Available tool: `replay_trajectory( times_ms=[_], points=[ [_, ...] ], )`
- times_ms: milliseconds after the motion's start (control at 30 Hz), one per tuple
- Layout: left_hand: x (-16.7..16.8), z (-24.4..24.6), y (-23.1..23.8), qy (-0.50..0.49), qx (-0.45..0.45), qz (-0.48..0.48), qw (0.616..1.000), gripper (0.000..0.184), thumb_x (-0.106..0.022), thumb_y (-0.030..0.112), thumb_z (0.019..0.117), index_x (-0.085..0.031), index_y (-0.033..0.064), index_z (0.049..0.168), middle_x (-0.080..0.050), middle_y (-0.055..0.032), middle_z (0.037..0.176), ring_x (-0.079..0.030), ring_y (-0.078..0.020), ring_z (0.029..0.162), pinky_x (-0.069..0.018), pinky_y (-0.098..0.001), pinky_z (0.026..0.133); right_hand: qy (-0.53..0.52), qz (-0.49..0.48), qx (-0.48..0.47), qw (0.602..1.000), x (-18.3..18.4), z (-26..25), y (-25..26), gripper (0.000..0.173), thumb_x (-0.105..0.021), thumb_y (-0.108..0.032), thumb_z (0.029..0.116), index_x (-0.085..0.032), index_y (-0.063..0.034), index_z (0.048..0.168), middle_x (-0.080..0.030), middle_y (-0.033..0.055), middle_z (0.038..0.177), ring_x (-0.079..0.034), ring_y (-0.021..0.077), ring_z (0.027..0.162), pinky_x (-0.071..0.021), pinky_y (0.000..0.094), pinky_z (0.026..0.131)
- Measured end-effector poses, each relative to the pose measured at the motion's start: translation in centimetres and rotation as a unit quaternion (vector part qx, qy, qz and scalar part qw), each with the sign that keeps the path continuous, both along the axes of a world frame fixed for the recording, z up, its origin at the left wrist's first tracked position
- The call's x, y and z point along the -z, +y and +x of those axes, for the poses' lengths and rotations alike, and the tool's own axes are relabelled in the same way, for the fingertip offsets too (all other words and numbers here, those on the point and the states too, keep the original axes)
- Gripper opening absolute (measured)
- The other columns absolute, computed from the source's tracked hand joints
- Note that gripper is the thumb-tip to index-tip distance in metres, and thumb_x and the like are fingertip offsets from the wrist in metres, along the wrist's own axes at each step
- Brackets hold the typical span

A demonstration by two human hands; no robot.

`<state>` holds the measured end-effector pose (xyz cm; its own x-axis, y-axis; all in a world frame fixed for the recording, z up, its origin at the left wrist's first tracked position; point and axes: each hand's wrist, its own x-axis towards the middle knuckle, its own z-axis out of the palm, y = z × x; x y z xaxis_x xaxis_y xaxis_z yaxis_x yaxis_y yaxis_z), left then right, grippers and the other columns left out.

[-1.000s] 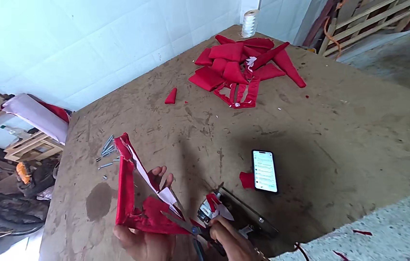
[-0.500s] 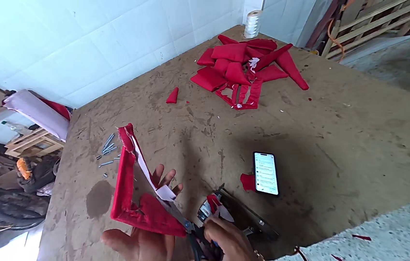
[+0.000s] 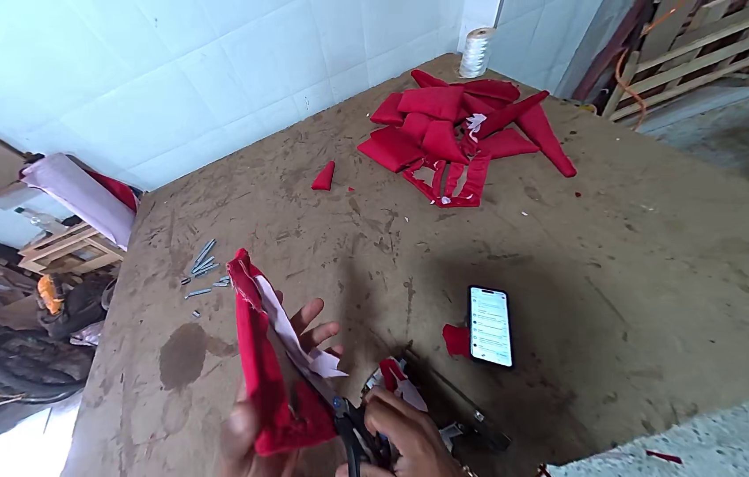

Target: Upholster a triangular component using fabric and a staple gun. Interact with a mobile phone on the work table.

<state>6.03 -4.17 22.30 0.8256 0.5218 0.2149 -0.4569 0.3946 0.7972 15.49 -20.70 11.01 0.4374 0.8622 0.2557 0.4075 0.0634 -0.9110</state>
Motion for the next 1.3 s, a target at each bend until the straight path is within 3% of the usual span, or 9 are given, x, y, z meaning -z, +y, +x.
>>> replay_trajectory(
  times_ms=[100,233,367,533,667,967,1100,1167,1300],
  points=[
    [0.0,-0.2,-0.1,0.022,0.024,0.033,0.999,0.094,-0.076,0.040,0.0858,-0.025,0.0104,0.159,-0.044,-0.0332,0.150,-0.049,-0.0500,0.135,-0.0429,-0.0586,0.111,0.025,-0.007,-0.008,1.000,-0.8,-0.1,0.3,0.050,-0.082,-0.054,0.0799,-0.061,-0.0090,0.082,-0.063,0.0094,0.096,-0.063,0.0194,0.082,-0.0552,0.0373,0.067],
    [0.3,-0.1,-1.1,0.001,0.029,0.010,1.000,0.081,-0.071,0.040,0.0877,-0.038,0.0082,0.154,-0.049,-0.0253,0.150,-0.051,-0.0402,0.137,-0.0425,-0.0514,0.112,0.033,0.025,0.000,0.999,-0.5,0.1,0.8,0.045,-0.085,-0.044,0.0812,-0.060,-0.0077,0.079,-0.063,0.0094,0.092,-0.062,0.0180,0.080,-0.0546,0.0348,0.066],
    [1.1,-0.3,-0.2,0.000,0.076,-0.029,0.997,0.095,-0.075,0.041,0.0843,-0.025,0.0088,0.159,-0.040,-0.0339,0.153,-0.046,-0.0521,0.137,-0.0388,-0.0596,0.114,0.066,0.081,-0.029,0.994,0.1,0.1,0.4,0.040,-0.085,-0.034,0.0848,-0.060,-0.0033,0.078,-0.062,0.0121,0.088,-0.062,0.0194,0.080,-0.0539,0.0334,0.068],
    [2.3,0.0,-0.8,0.019,0.074,0.001,0.997,0.098,-0.074,0.049,0.0849,-0.023,0.0086,0.158,-0.045,-0.0337,0.150,-0.053,-0.0503,0.131,-0.0454,-0.0572,0.108,0.025,0.027,0.000,0.999,-1.8,0.0,0.6,0.055,-0.077,-0.060,0.0809,-0.062,-0.0073,0.085,-0.064,0.0113,0.096,-0.064,0.0210,0.083,-0.0554,0.0404,0.067],
    [3.0,-0.2,-1.0,0.015,0.072,0.007,0.997,0.098,-0.073,0.047,0.0861,-0.021,0.0044,0.158,-0.044,-0.0370,0.148,-0.050,-0.0517,0.134,-0.0438,-0.0569,0.111,0.008,0.023,0.020,1.000,-2.7,0.1,1.5,0.057,-0.078,-0.065,0.0781,-0.061,-0.0105,0.084,-0.062,0.0080,0.092,-0.062,0.0193,0.078,-0.0532,0.0392,0.061],
    [2.3,-1.0,0.4,0.067,0.062,0.131,0.987,0.095,-0.070,0.049,0.0901,-0.020,0.0019,0.156,-0.046,-0.0333,0.148,-0.051,-0.0495,0.133,-0.0455,-0.0587,0.109,0.088,0.012,-0.018,0.996,-4.1,-0.3,1.0,0.043,-0.079,-0.043,0.0888,-0.061,-0.0039,0.082,-0.061,0.0126,0.088,-0.061,0.0221,0.080,-0.0532,0.0390,0.067],
    [2.4,-1.0,-0.7,0.106,0.082,0.183,0.974,0.090,-0.065,0.053,0.0947,-0.025,-0.0014,0.154,-0.051,-0.0272,0.147,-0.054,-0.0433,0.133,-0.0469,-0.0564,0.111,0.127,0.039,0.001,0.991,-4.3,0.0,1.1,0.051,-0.077,-0.053,0.0857,-0.069,-0.0032,0.092,-0.067,0.0113,0.096,-0.066,0.0191,0.088,-0.0578,0.0386,0.075],
    [3.2,-1.0,-0.9,0.111,0.094,0.197,0.970,0.091,-0.062,0.055,0.0961,-0.025,-0.0061,0.152,-0.050,-0.0297,0.147,-0.050,-0.0451,0.136,-0.0432,-0.0577,0.114,0.134,0.036,0.016,0.990,-4.5,0.3,1.4,0.053,-0.077,-0.056,0.0841,-0.066,-0.0046,0.087,-0.064,0.0099,0.092,-0.064,0.0184,0.087,-0.0560,0.0377,0.074],
    [3.7,-1.4,-0.6,0.122,0.097,0.204,0.967,0.088,-0.061,0.056,0.0969,-0.030,-0.0059,0.151,-0.051,-0.0293,0.146,-0.050,-0.0445,0.136,-0.0437,-0.0563,0.114,0.197,0.053,0.002,0.979,-4.5,-0.3,1.1,0.039,-0.080,-0.037,0.0874,-0.065,-0.0015,0.084,-0.065,0.0118,0.092,-0.064,0.0180,0.085,-0.0568,0.0356,0.073]
  ],
)
